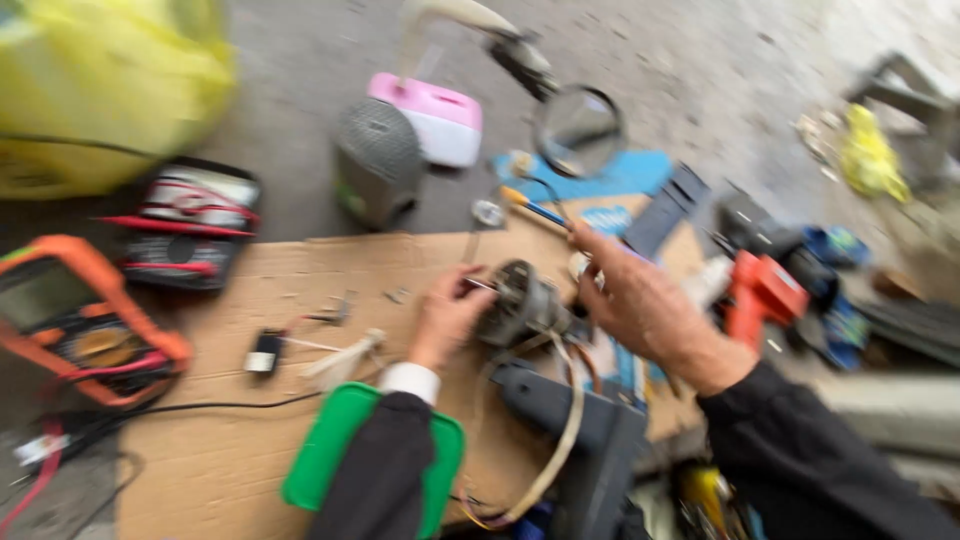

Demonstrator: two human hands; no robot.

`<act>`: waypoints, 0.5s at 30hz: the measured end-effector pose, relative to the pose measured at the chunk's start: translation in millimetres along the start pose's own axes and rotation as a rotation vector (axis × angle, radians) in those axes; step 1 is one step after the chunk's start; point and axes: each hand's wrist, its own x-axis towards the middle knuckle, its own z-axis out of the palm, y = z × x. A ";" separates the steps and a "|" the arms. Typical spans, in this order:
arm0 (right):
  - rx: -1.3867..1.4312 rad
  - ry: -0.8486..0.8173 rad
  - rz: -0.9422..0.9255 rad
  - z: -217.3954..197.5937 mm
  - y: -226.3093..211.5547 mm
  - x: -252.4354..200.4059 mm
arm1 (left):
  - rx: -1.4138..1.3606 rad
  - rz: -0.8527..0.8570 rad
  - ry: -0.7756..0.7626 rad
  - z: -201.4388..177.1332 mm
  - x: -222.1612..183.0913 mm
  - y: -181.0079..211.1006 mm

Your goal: Dismantling an electric motor and its associated wiring using a power drill and pliers on a makeshift workbench.

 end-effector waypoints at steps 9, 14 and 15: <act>0.209 0.365 0.379 -13.3 95.2 -187.8 | 0.402 -0.003 -0.298 -24.9 27.0 50.4; 0.466 0.322 0.696 99.1 186.7 -207.3 | 0.851 -0.024 -0.312 -19.8 29.8 80.6; 0.407 0.255 0.735 112.6 199.4 -197.7 | 0.909 0.002 -0.305 -17.9 30.3 80.4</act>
